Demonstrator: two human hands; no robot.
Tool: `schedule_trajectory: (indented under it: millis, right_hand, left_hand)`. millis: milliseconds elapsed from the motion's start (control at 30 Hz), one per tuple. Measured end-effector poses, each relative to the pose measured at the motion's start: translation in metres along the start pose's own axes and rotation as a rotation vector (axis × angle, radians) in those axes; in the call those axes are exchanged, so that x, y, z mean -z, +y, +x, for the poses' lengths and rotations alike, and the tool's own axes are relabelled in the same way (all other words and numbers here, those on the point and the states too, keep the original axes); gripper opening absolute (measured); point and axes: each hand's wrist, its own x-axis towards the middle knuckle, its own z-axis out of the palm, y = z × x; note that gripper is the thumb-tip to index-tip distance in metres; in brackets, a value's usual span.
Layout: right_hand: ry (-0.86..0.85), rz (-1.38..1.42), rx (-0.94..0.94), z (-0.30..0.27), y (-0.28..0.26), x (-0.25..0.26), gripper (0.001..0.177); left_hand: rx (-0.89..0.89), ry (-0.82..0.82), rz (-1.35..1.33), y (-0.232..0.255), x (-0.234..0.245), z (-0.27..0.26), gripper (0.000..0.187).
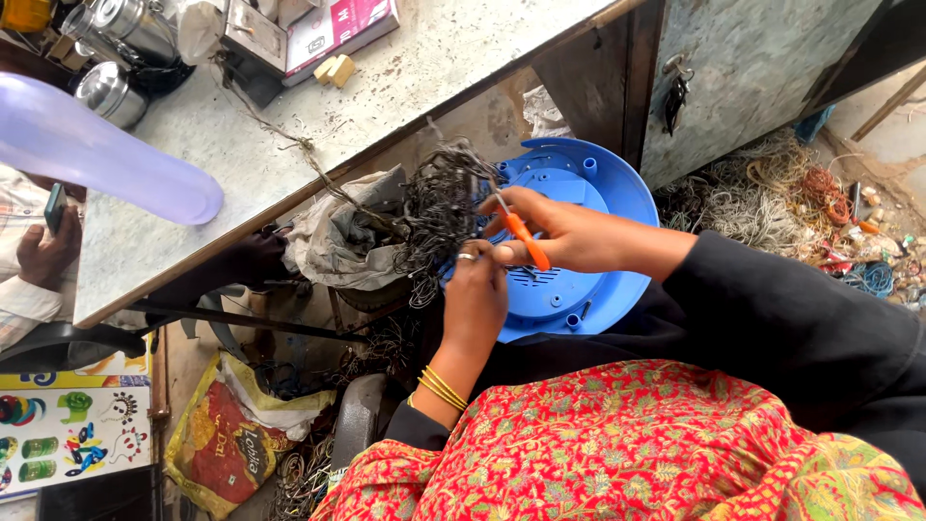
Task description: The person uses orange-handled scissors to cut tangled black wires into shorter pieces. The person repeatedly picks up wire strands from a blue plastic tray, snips them, and drops the cut pieces back onto the tray.
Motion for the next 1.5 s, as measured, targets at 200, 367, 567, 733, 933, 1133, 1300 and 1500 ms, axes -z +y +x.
schedule_trajectory:
  millis: [200,367,567,733,933,1133,1300,1500]
  right_hand:
    - [0.133,-0.463,-0.068,-0.001,0.022,0.032,0.084]
    - [0.049,-0.402,0.163,0.002,0.05,0.039,0.077]
    - [-0.055,-0.205,-0.172,-0.006,0.055,0.053,0.065]
    - [0.064,-0.179,-0.118,-0.009,0.048,0.057,0.066]
    - [0.059,-0.099,-0.055,-0.007,0.046,0.052,0.069]
    - [0.068,-0.069,-0.005,-0.005,0.042,0.055,0.069]
    - [0.085,-0.107,-0.022,-0.008,0.04,0.055,0.072]
    - [0.076,-0.114,-0.006,-0.011,0.041,0.055,0.074]
  left_hand:
    - [-0.06,-0.058,-0.012,0.0,-0.004,-0.007,0.038]
    - [-0.142,-0.109,-0.014,0.009,-0.003,-0.009,0.046]
    - [-0.281,-0.167,-0.195,0.016,-0.017,-0.02,0.042]
    - [-0.243,-0.171,-0.195,0.008,-0.026,-0.025,0.045]
    - [-0.193,-0.168,-0.021,0.003,-0.04,-0.016,0.08]
    - [-0.189,-0.323,0.016,0.031,-0.056,-0.013,0.096]
    - [-0.391,-0.453,-0.128,0.05,-0.057,-0.013,0.09]
    - [-0.325,-0.442,-0.481,0.042,-0.041,-0.017,0.077]
